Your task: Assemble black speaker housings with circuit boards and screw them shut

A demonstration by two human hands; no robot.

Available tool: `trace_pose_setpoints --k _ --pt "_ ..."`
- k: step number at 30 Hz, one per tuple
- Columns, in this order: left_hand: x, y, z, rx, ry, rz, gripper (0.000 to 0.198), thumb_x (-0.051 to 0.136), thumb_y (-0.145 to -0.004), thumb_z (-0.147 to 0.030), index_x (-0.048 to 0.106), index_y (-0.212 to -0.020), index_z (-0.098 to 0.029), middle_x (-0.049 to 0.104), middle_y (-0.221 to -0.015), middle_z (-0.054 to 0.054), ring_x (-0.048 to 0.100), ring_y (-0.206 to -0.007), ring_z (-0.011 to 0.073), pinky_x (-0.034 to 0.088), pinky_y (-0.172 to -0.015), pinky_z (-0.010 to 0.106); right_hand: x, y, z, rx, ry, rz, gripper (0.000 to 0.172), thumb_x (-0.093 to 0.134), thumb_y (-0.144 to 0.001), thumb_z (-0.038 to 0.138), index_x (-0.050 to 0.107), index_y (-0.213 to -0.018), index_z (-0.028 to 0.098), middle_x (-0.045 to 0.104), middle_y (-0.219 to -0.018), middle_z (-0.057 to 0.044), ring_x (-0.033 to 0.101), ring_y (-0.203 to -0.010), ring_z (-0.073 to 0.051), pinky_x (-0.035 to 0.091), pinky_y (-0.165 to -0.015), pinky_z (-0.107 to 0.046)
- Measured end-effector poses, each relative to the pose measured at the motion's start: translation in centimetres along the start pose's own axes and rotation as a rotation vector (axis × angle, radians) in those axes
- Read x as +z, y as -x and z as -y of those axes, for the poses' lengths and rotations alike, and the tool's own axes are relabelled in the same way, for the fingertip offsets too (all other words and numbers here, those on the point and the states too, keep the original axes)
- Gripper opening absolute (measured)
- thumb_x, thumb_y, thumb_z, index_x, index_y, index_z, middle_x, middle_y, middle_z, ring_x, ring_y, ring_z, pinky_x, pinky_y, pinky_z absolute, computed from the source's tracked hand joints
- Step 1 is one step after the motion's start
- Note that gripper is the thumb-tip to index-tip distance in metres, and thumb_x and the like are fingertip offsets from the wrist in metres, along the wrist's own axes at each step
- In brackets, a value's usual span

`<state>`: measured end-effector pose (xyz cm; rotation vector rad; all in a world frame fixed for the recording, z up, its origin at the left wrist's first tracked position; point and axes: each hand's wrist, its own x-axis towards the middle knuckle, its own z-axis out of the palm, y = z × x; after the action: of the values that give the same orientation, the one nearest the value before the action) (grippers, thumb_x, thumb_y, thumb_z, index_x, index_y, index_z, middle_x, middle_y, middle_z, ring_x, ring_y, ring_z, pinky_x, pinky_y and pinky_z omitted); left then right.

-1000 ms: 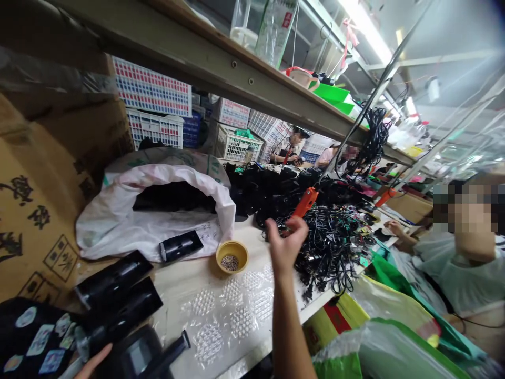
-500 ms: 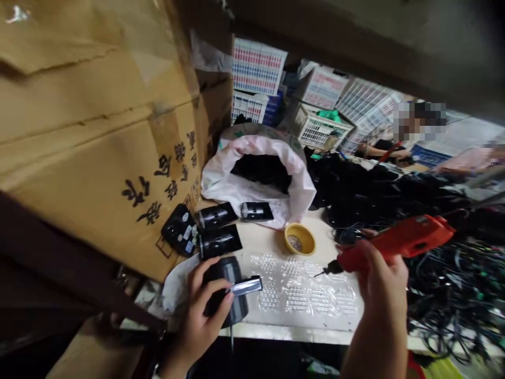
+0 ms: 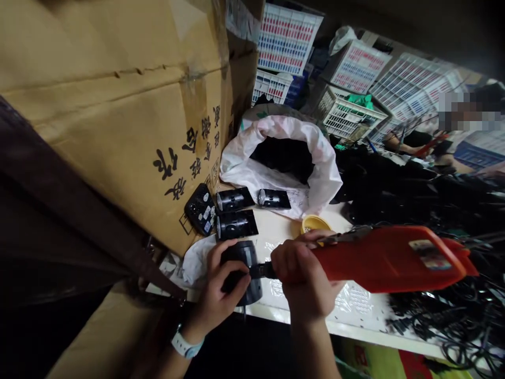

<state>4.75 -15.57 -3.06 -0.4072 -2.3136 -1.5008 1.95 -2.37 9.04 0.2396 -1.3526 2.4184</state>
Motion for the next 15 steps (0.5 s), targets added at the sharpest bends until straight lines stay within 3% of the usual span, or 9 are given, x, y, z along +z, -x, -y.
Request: trace_pose_setpoints --k 15 --pt "-0.02 -0.24 -0.08 -0.022 0.048 0.009 0.013 0.06 -0.091 -0.018 0.06 -0.096 -0.029 0.037 -0.141 -0.002 0.035 -0.136 0.0191 0.029 -0.117 0.039 0.04 0.15 -0.55 0.034 0.057 -0.003 0.018 0.064 -0.082 0.018 0.047 -0.088 0.022 0.046 -0.051 0.011 0.041 -0.038 -0.006 0.036 -0.041 -0.019"
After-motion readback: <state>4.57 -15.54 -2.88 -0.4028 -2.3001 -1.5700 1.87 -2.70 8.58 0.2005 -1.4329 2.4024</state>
